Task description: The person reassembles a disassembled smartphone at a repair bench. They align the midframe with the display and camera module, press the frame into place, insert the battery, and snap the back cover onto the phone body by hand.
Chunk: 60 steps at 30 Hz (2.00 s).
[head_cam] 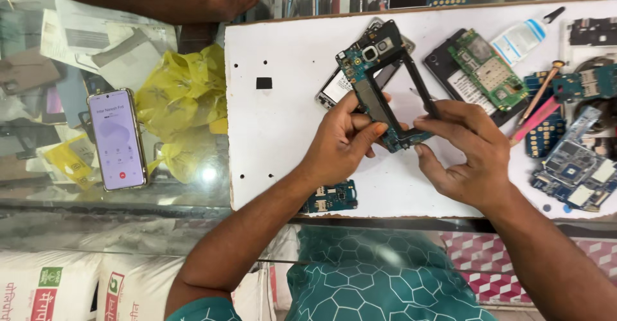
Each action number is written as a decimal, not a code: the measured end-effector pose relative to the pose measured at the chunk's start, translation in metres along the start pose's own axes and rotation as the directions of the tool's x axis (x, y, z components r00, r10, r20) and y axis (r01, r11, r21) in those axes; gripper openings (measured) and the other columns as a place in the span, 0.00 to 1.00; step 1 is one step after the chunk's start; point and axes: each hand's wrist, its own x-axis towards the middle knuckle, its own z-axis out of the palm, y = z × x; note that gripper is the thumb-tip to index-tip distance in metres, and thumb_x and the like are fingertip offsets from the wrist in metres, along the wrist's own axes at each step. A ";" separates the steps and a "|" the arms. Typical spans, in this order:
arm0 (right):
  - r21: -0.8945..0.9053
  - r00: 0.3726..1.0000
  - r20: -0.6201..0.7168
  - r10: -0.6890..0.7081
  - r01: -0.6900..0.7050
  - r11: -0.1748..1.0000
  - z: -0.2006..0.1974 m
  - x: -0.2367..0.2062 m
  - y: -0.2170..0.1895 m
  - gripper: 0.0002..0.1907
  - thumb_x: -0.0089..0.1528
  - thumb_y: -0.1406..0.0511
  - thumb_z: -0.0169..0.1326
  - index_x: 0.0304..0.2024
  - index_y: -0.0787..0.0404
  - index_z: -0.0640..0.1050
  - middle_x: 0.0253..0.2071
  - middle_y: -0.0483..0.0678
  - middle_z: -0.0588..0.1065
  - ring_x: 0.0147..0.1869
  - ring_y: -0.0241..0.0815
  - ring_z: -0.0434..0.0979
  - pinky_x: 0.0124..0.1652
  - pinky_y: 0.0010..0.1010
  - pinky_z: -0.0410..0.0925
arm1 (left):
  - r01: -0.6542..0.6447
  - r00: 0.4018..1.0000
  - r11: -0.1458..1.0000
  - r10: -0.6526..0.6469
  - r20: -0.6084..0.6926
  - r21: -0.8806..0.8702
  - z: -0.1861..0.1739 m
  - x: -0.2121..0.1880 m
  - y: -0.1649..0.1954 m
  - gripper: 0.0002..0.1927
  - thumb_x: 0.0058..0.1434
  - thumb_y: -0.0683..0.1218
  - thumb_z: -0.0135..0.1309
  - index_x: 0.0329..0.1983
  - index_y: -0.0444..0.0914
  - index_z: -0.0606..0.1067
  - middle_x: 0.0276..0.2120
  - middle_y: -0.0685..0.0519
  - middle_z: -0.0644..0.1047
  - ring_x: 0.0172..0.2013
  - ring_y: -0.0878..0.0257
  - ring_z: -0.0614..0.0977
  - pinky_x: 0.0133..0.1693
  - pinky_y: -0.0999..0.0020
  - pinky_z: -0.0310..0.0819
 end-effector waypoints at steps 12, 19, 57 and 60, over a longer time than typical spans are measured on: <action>-0.017 0.997 0.049 0.064 -0.064 0.998 0.001 -0.004 0.002 0.23 0.54 0.71 0.70 0.52 0.61 0.82 0.53 0.55 0.75 0.58 0.48 0.79 0.54 0.34 0.72 | -0.019 0.999 0.995 0.022 0.029 -0.096 0.002 -0.001 0.006 0.37 0.73 0.41 0.51 0.79 0.37 0.48 0.51 0.50 0.82 0.45 0.72 0.79 0.43 0.74 0.75; -0.028 0.996 0.024 0.086 -0.085 0.996 0.007 -0.005 -0.009 0.23 0.53 0.68 0.72 0.50 0.59 0.83 0.50 0.53 0.73 0.52 0.44 0.79 0.48 0.31 0.74 | -0.046 0.999 0.999 0.046 0.019 -0.021 -0.001 -0.004 0.011 0.31 0.70 0.35 0.49 0.76 0.35 0.59 0.51 0.49 0.82 0.46 0.70 0.81 0.50 0.71 0.76; -0.026 1.000 0.020 0.024 -0.023 0.999 0.005 -0.004 -0.011 0.22 0.55 0.69 0.72 0.51 0.59 0.83 0.52 0.53 0.73 0.54 0.45 0.80 0.51 0.33 0.76 | -0.063 0.998 0.998 0.064 -0.008 0.004 0.000 -0.004 0.008 0.22 0.66 0.32 0.54 0.63 0.37 0.72 0.47 0.52 0.84 0.45 0.70 0.84 0.44 0.74 0.81; -0.002 0.999 0.024 0.048 -0.048 0.999 0.004 0.000 -0.013 0.22 0.54 0.69 0.71 0.51 0.59 0.82 0.55 0.54 0.71 0.57 0.47 0.79 0.50 0.34 0.75 | -0.044 0.999 0.999 0.043 -0.016 -0.017 0.001 -0.002 0.009 0.23 0.65 0.32 0.54 0.64 0.36 0.72 0.47 0.51 0.84 0.44 0.70 0.83 0.44 0.74 0.80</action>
